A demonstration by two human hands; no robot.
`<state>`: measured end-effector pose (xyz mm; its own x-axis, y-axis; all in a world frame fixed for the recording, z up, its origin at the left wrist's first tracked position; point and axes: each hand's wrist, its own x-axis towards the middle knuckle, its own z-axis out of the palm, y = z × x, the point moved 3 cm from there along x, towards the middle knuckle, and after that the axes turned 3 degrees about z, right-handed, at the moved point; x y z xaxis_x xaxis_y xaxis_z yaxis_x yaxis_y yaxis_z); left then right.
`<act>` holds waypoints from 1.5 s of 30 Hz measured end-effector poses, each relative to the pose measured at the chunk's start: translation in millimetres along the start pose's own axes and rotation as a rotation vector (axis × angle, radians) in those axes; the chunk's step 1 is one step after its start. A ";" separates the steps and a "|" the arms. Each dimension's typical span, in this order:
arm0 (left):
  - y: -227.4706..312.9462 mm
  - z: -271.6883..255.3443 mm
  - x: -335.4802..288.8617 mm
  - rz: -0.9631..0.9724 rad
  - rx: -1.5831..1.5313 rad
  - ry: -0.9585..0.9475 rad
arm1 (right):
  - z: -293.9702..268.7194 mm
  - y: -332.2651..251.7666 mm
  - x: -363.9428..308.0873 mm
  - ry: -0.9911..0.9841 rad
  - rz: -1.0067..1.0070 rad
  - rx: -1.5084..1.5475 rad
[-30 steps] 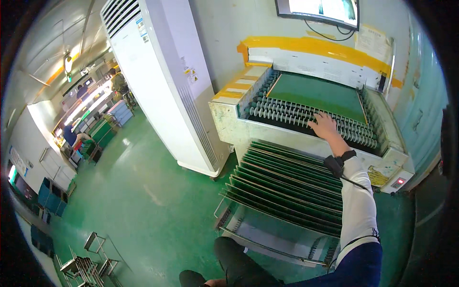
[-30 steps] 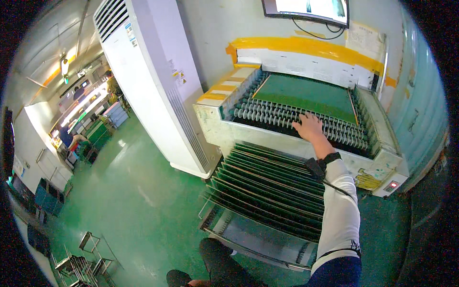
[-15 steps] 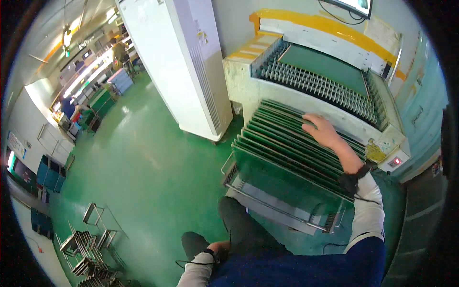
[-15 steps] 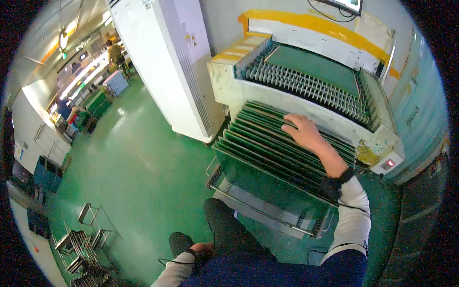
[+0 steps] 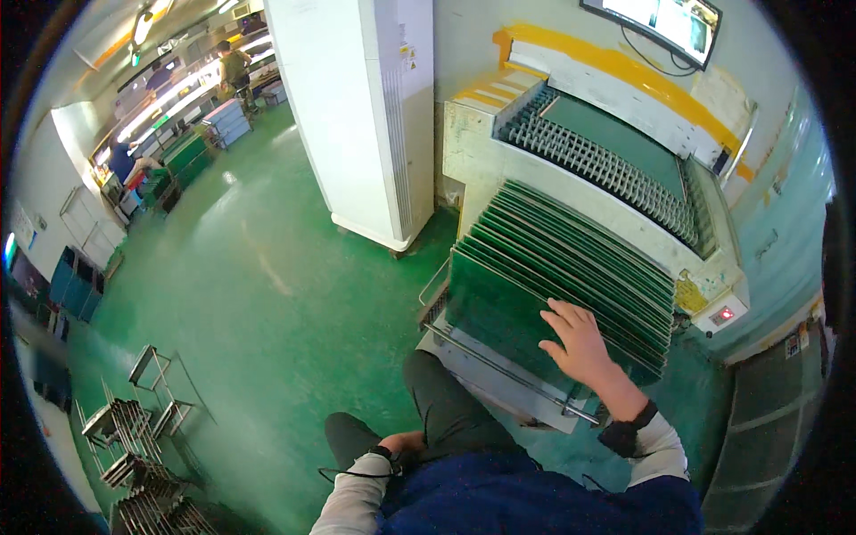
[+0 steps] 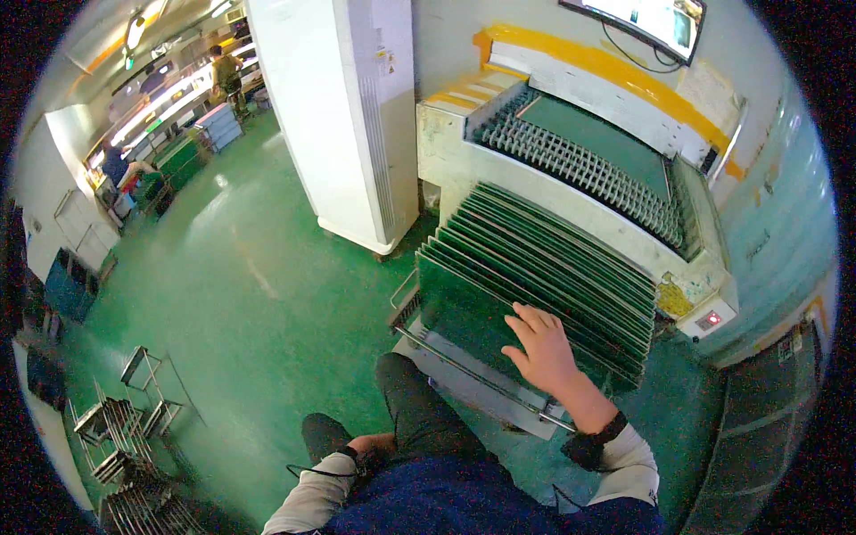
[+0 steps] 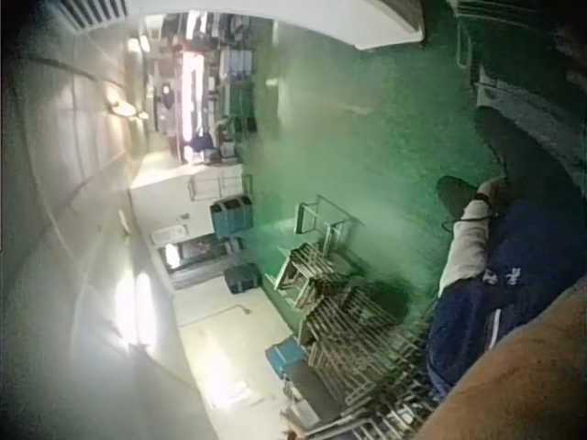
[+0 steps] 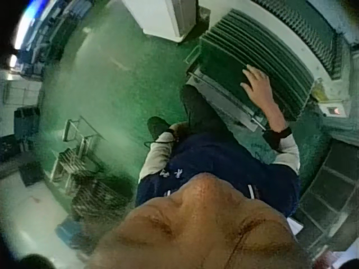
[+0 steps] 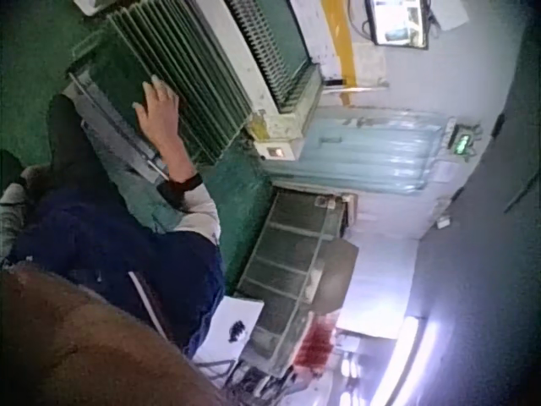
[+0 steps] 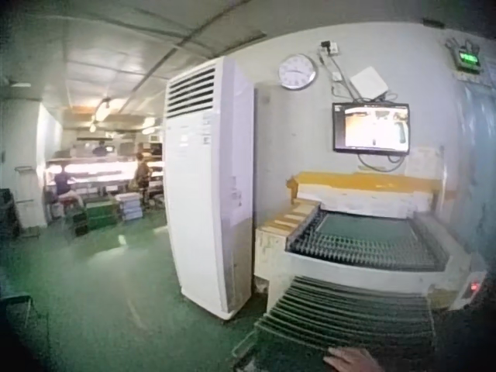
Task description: Transferring and organizing large green and blue panels on a rack and operating a processing machine.
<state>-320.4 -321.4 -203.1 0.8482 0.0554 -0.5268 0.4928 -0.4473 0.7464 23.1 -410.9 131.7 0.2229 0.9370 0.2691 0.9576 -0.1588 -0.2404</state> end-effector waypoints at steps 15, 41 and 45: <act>-48.6 22.9 9.8 0.334 -0.085 0.237 | 26.9 -8.6 15.7 0.177 0.172 0.122; -27.1 9.7 5.7 0.153 -0.128 0.101 | 48.9 33.3 35.8 -0.104 0.329 -0.118; -43.0 26.7 23.2 0.050 -0.186 0.027 | 47.5 38.4 41.5 -0.157 0.382 -0.029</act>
<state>-327.1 -324.7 -258.3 0.8762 0.0623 -0.4780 0.4752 -0.2780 0.8348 60.4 -363.3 89.3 0.5350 0.8446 0.0195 0.8165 -0.5110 -0.2688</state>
